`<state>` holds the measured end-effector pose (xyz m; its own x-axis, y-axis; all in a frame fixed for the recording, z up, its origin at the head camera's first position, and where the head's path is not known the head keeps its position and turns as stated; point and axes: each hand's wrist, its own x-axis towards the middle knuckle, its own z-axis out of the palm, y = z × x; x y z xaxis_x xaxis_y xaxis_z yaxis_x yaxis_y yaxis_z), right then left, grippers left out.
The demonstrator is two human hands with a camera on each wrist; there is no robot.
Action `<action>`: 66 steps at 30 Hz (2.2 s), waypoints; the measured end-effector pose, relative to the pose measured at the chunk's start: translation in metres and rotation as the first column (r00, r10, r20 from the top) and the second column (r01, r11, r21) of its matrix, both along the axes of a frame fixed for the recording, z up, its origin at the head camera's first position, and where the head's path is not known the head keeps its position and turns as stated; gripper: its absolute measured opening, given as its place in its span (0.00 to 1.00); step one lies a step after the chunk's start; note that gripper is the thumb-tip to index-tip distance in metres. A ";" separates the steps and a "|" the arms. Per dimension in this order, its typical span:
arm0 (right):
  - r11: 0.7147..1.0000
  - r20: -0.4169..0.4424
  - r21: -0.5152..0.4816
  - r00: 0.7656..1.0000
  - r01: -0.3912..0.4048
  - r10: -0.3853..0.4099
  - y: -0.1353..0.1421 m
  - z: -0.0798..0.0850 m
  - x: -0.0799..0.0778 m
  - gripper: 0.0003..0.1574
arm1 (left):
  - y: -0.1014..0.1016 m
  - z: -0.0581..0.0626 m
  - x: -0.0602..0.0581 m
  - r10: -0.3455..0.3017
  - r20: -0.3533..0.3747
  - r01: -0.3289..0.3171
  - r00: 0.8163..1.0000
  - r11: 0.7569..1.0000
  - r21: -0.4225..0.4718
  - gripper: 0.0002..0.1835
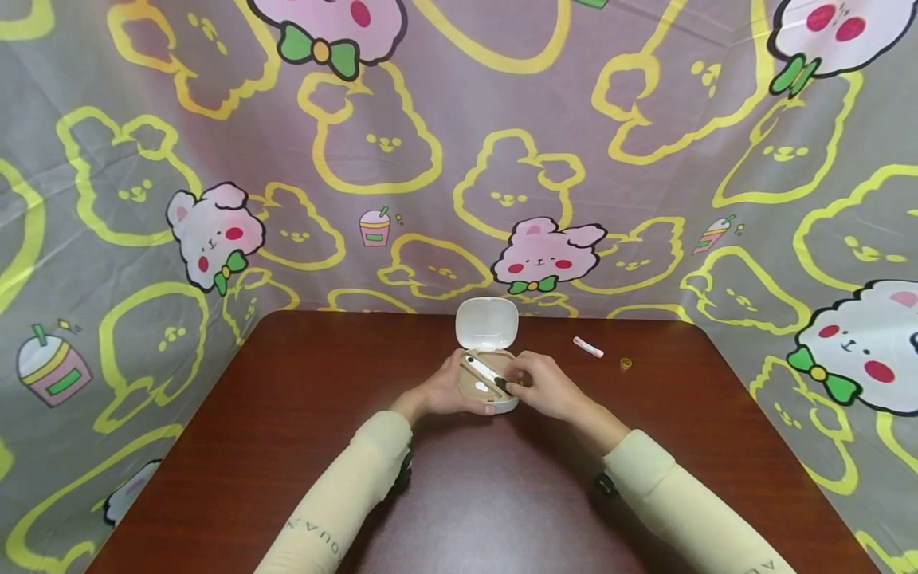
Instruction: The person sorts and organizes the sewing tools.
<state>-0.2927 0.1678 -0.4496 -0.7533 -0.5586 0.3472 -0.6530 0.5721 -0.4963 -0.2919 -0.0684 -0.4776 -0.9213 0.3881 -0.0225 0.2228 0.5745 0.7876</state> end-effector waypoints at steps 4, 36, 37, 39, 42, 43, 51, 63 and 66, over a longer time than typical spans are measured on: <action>1.000 0.008 0.006 1.000 -0.011 0.011 0.004 0.000 0.000 0.07 | 0.000 -0.001 0.000 0.002 0.006 -0.002 1.000 1.000 0.000 0.64; 0.989 -0.057 0.096 0.992 0.114 -0.109 0.064 -0.003 -0.013 0.11 | 0.000 -0.004 -0.002 0.003 0.011 -0.004 1.000 0.999 0.036 0.62; 0.988 -0.056 0.097 0.992 0.119 -0.114 0.066 -0.003 -0.014 0.11 | 0.000 -0.004 -0.002 0.004 0.013 -0.004 1.000 0.999 0.037 0.62; 0.986 -0.050 0.097 0.990 0.133 -0.128 0.069 -0.004 -0.016 0.11 | 0.000 -0.004 -0.002 0.004 0.014 -0.005 1.000 0.999 0.039 0.61; 0.984 -0.046 0.094 0.988 0.149 -0.145 0.074 -0.005 -0.020 0.11 | 0.000 -0.004 -0.002 0.003 0.010 -0.003 1.000 0.999 0.037 0.62; 0.983 -0.041 0.092 0.987 0.157 -0.154 0.076 -0.005 -0.021 0.11 | 0.000 -0.005 -0.003 0.002 0.008 -0.003 1.000 0.999 0.038 0.62; 0.971 0.019 0.092 0.974 0.223 -0.225 0.090 -0.007 -0.028 0.16 | 0.000 -0.006 -0.004 0.000 0.011 -0.001 1.000 1.000 0.028 0.62; 0.935 -0.001 0.110 0.941 0.336 -0.338 0.106 -0.011 -0.046 0.21 | 0.000 -0.005 -0.004 0.008 -0.004 -0.008 1.000 1.000 0.002 0.63; 0.922 0.019 0.114 0.928 0.369 -0.373 0.110 -0.013 -0.051 0.25 | 0.000 -0.005 -0.004 0.007 -0.004 -0.007 1.000 1.000 0.004 0.63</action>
<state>-0.3440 0.2779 -0.4630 -0.9256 -0.2685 0.2669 -0.3648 0.8207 -0.4397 -0.2958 -0.0682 -0.4831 -0.9240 0.3820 -0.0170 0.2222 0.5725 0.7892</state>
